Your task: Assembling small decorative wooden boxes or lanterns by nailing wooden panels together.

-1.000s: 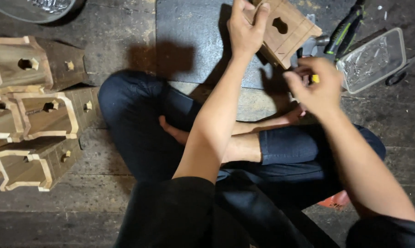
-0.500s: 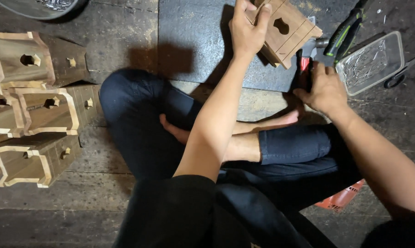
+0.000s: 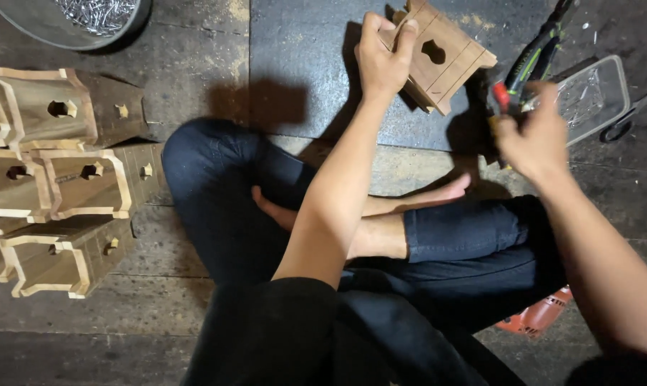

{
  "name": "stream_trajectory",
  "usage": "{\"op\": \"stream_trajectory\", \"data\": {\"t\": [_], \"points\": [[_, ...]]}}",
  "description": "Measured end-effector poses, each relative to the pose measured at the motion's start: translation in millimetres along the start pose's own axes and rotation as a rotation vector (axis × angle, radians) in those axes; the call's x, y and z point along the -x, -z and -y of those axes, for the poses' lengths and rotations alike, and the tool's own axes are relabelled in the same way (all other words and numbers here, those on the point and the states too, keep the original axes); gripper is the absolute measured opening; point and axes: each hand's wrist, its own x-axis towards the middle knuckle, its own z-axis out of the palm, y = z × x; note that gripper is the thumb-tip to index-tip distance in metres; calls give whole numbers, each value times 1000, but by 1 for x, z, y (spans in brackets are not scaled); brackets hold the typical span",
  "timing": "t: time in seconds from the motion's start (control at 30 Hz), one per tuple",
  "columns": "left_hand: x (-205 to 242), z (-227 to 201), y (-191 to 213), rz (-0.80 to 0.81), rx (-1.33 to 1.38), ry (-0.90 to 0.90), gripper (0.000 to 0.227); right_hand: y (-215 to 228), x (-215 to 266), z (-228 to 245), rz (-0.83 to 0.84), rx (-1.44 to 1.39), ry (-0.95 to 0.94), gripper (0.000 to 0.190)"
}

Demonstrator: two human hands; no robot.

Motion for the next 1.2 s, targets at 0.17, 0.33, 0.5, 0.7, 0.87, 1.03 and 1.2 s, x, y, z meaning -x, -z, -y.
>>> {"op": "stream_trajectory", "data": {"t": [0.17,0.33,0.5,0.7,0.87,1.03,1.2], "points": [[-3,11,-4,-25,-17,-34,39,2,51,-3,-292,-294,374,53],[-1,6,-6,-28,5,-73,38,-21,88,-18,-476,-177,662,47],[-1,16,-6,-3,35,-66,38,-50,88,13,-355,-228,478,38],[-2,36,-9,-61,-77,-123,49,-39,83,13,-564,-232,675,41],[-1,25,-5,-35,-44,-108,49,-59,71,13,-463,-253,632,35],[7,29,-5,-34,-98,-78,44,-48,82,12,-557,-174,661,38],[-6,32,-6,-60,-123,-121,44,-58,66,19,-437,-176,593,38]]}}
